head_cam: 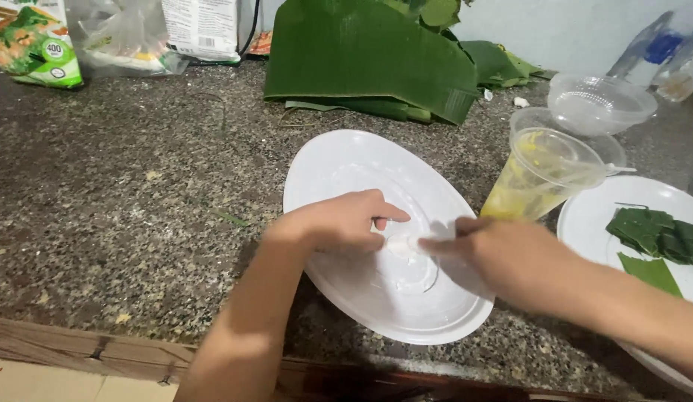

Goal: Assembling small dumplings by folding green leaves into pouches and filling them with a white paste using a spoon.

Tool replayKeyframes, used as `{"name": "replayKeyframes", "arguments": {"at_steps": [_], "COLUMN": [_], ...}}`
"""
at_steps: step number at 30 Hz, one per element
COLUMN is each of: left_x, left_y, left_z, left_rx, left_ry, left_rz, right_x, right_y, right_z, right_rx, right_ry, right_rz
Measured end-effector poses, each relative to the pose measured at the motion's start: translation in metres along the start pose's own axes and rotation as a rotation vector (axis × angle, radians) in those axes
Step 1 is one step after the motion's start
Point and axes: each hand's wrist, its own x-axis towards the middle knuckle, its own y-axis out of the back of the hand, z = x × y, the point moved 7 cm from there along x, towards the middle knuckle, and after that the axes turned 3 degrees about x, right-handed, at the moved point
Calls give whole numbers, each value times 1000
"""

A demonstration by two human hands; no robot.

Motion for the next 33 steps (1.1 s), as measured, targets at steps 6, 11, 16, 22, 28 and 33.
{"name": "replayKeyframes", "arguments": {"at_steps": [6,11,16,22,28,33], "left_x": [8,0,11,10,15,10], "left_y": [-8,-3,-5,-6,-9,-2], "left_z": [-2,8,8,14,7,9], "left_rx": [107,61,86,82,89,38], "left_ry": [-45,66,-28,30,20,54], "left_rz": [-11,25,141,109,115,161], "right_x": [2,14,5,-8,-2,13], "right_y": [18,-2,6,15,6,9], "right_z": [13,20,1,-17,-8,-8], "right_rx": [-165,-269,-321,-149,118,206], "right_ry": [-93,19,201,335,282,117], "right_rz": [85,185,525,649,463,368]}}
